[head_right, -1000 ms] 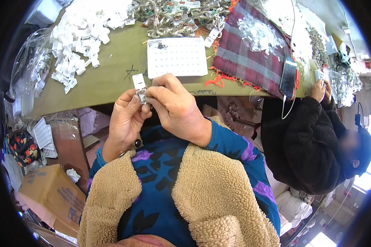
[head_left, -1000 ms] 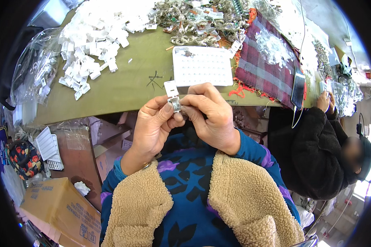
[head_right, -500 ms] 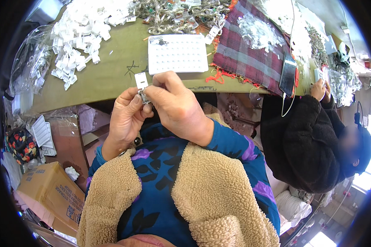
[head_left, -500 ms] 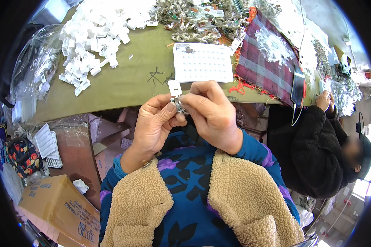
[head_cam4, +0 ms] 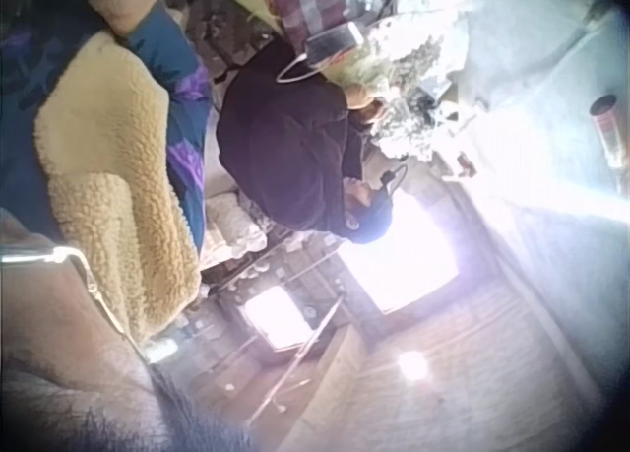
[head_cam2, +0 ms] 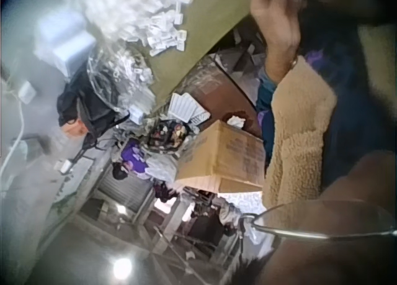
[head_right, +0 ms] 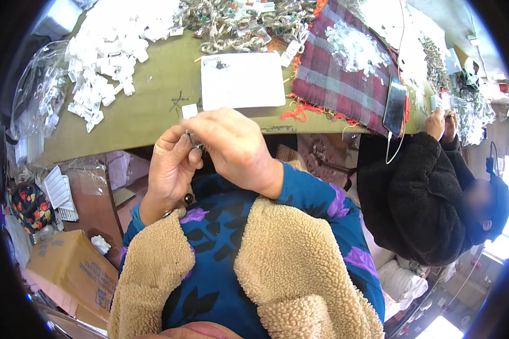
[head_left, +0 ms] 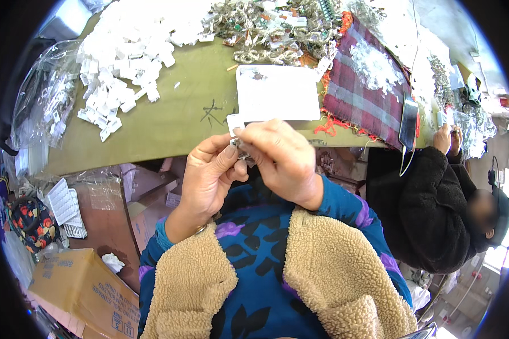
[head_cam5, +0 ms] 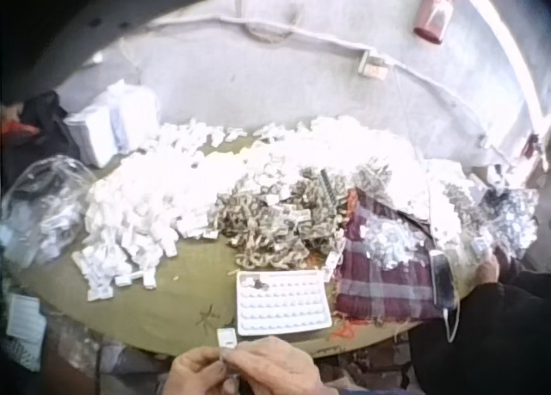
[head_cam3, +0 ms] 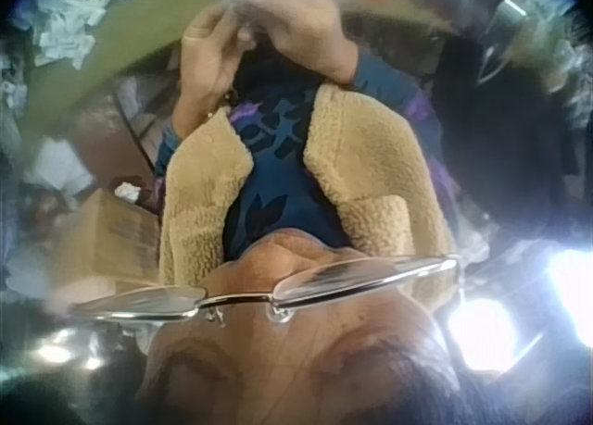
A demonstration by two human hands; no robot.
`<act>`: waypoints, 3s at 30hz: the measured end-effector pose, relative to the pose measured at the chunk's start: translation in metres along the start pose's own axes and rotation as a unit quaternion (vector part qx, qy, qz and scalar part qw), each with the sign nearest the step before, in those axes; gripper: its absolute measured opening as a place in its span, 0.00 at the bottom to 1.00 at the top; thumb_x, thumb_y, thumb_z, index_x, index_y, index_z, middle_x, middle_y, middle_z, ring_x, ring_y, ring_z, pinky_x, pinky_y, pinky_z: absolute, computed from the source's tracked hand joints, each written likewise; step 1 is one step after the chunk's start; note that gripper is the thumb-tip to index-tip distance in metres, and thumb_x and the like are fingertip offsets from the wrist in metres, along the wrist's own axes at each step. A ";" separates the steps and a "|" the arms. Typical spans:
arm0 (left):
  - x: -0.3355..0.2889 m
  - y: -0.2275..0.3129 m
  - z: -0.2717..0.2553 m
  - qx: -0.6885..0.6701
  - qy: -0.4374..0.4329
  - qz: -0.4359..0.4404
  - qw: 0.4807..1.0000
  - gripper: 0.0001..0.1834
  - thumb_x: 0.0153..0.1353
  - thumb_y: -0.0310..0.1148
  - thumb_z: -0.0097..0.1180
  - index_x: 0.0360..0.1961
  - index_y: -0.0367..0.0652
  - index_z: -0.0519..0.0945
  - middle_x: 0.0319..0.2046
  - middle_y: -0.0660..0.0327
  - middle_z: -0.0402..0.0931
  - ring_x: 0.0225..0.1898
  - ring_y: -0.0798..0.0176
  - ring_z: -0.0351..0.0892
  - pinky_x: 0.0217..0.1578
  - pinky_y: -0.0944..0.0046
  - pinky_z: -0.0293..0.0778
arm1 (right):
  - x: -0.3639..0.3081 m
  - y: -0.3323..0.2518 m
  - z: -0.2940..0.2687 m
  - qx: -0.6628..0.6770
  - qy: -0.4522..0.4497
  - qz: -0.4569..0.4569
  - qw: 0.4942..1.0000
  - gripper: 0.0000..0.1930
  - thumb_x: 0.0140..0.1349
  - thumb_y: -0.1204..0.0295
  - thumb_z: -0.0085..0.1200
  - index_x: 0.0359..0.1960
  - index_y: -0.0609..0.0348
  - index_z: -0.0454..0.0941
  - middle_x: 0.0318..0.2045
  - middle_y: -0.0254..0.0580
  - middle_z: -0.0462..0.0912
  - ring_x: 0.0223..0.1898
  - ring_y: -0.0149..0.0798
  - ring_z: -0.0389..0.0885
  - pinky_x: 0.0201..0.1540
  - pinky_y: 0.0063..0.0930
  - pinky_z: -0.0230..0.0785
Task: The person repeatedly picks small white rectangular components and metal rings from a table, inserts the rings into the components, and places the assembled units into a white tray. The person handles items one at a time and continues the cycle throughout the clip.
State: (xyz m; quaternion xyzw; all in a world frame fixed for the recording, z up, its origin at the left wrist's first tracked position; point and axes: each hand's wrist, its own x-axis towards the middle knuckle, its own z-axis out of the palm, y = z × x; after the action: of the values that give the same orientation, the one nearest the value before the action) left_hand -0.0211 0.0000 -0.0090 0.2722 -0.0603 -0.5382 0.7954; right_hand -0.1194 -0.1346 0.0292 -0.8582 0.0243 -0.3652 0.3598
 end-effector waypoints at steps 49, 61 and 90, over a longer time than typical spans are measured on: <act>-0.001 0.002 0.002 0.035 0.023 -0.004 0.999 0.12 0.69 0.29 0.54 0.49 0.31 0.79 0.34 0.57 0.83 0.33 0.66 0.85 0.36 0.64 0.86 | 0.017 0.011 -0.012 0.085 -0.119 0.014 0.989 0.12 0.49 0.86 0.58 0.36 0.63 0.77 0.31 0.48 0.79 0.33 0.51 0.81 0.35 0.37 0.74; 0.008 0.006 0.000 0.062 0.083 0.043 0.994 0.11 0.68 0.28 0.56 0.45 0.29 0.80 0.33 0.56 0.82 0.32 0.67 0.83 0.37 0.67 0.84 | -0.002 0.011 0.017 -0.112 -0.006 -0.120 0.986 0.19 0.45 0.78 0.59 0.43 0.62 0.78 0.36 0.39 0.83 0.35 0.39 0.82 0.43 0.34 0.69; -0.006 -0.005 0.011 -0.083 -0.012 -0.129 0.988 0.14 0.62 0.32 0.65 0.44 0.34 0.78 0.33 0.60 0.80 0.22 0.74 0.77 0.23 0.78 0.76 | -0.005 0.012 -0.024 0.209 -0.068 0.113 0.969 0.07 0.53 0.77 0.66 0.34 0.63 0.83 0.38 0.44 0.83 0.31 0.35 0.80 0.36 0.27 0.73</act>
State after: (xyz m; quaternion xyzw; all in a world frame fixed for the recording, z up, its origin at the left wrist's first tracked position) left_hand -0.0315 0.0000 -0.0013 0.2045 0.0111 -0.6429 0.7381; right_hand -0.1354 -0.1564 0.0298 -0.7786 0.0200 -0.2601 0.5708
